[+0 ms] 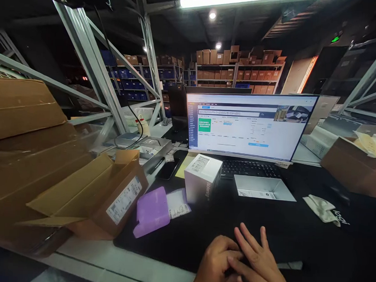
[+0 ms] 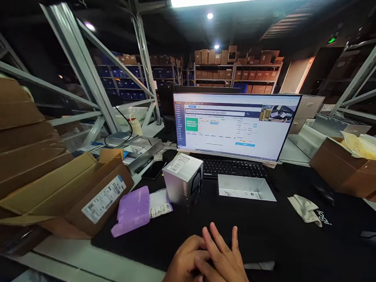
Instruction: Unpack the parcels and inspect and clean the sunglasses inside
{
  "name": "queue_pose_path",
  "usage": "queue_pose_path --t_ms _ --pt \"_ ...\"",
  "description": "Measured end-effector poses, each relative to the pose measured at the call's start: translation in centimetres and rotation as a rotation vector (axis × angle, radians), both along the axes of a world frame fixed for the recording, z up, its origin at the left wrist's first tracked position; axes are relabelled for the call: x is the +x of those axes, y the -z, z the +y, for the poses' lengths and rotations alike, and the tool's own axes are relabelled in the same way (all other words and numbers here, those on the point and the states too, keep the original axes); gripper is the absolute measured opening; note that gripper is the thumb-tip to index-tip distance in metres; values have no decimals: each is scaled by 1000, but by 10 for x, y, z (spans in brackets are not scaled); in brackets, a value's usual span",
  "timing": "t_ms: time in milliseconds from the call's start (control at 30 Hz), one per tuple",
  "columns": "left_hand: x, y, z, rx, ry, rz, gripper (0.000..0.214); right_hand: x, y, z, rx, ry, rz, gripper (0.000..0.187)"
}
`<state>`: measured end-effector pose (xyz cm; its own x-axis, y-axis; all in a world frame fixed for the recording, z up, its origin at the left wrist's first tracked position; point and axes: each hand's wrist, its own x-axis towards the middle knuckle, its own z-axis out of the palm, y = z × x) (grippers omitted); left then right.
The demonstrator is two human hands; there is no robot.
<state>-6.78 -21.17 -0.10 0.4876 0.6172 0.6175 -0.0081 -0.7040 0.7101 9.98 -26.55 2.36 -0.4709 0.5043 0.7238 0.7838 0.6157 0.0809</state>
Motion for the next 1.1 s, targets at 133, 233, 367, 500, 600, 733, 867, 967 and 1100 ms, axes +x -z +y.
queue_pose_path --t_ms 133,233,367,500,600,733,867,967,1100 --pt "1 5 0 97 -23 -1 59 3 -2 -3 -24 15 -37 35" --pt "-2 3 0 179 -69 -3 42 18 -3 -13 -2 160 -16 34" --pt "-5 -12 -4 214 -50 59 22 34 -2 -30 -51 288 135 31" --pt "-3 -34 -9 269 -34 141 10 24 -15 -43 -40 354 392 22" --pt "-3 -43 -11 293 -32 185 6 17 -30 -44 -25 457 508 19" --pt "-10 -33 -11 288 -45 217 11 41 -31 -37 -43 679 721 28" --pt "-17 -17 -10 310 -22 225 11 69 -11 -32 -134 803 950 41" --pt "-22 -17 -6 314 -2 238 9 63 -6 -32 -88 783 999 38" --pt "-25 -32 7 182 -48 202 44 37 -24 -40 225 672 780 25"
